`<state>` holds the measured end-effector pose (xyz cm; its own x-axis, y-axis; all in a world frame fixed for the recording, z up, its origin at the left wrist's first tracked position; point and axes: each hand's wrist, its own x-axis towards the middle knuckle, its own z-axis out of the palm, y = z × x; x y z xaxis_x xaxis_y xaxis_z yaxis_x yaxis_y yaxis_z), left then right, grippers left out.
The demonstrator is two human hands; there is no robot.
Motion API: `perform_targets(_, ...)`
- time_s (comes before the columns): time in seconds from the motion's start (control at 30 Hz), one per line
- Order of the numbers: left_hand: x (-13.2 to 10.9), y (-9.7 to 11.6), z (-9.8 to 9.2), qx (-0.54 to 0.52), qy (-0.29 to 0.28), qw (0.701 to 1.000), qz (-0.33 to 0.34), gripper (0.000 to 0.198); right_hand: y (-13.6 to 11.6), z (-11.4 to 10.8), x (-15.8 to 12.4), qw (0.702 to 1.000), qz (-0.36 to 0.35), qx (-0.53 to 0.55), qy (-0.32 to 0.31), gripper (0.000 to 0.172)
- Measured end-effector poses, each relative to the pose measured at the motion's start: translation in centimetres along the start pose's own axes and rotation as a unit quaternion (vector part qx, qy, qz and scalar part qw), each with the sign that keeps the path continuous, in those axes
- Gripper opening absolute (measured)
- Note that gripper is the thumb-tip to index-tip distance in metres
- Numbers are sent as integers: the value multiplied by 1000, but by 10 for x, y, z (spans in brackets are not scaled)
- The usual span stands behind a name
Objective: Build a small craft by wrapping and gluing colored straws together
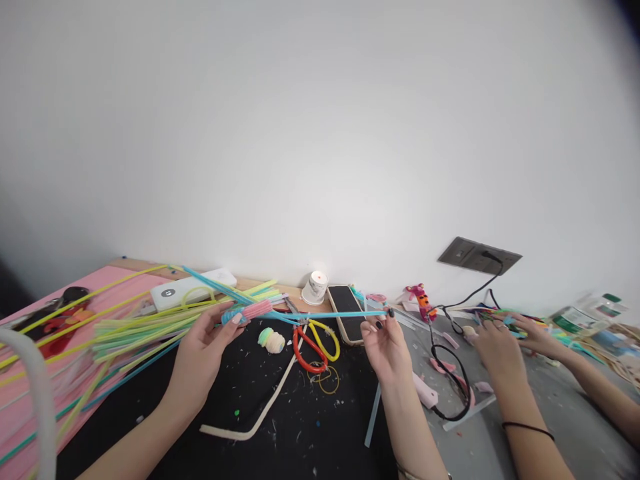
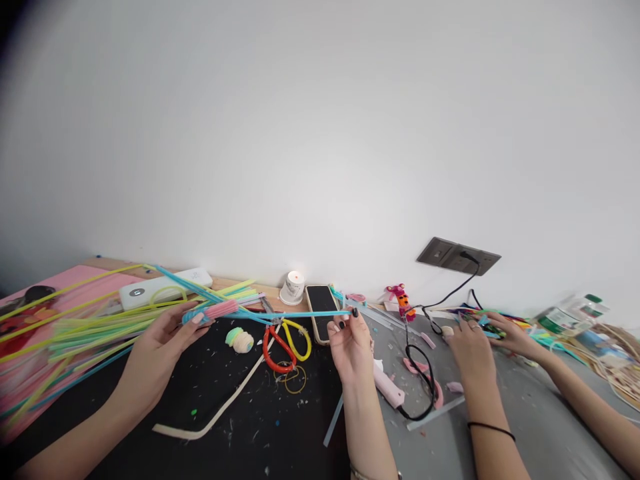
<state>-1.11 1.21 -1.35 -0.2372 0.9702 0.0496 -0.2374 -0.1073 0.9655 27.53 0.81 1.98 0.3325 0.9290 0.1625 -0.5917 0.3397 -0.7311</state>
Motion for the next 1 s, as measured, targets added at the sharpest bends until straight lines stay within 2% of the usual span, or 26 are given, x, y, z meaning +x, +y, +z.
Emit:
perform_targets(0.1, 0, -2, 0, 19, -7, 1000, -1, 42, -2, 1, -2, 1000, 13, -6, -25, 18)
perform_targets(0.27, -1, -6, 2, 73, -23, 997, 13, 42, 2, 10, -10, 991, 102, -21, -79, 20)
perform_targets(0.5, -4, -3, 5, 80, -32, 996, 14, 34, 7, 11, -11, 985, 156, -40, -55, 22)
perform_targets(0.67, -5, -6, 6, 87, -30, 996, 8, 35, 26, 16, -22, 956, 248, -113, -109, 20)
perform_targets(0.8, -7, -6, 7, 89, -50, 995, -9, 36, 38, 20, -29, 929, 306, -143, -150, 26)
perform_targets(0.93, -8, -4, 8, 97, -67, 993, -6, 35, 40, 21, -31, 923, 317, -143, -165, 38)
perform_targets(1.0, -8, -5, 9, 96, -76, 992, -13, 38, 41, 21, -31, 923, 311, -153, -168, 38)
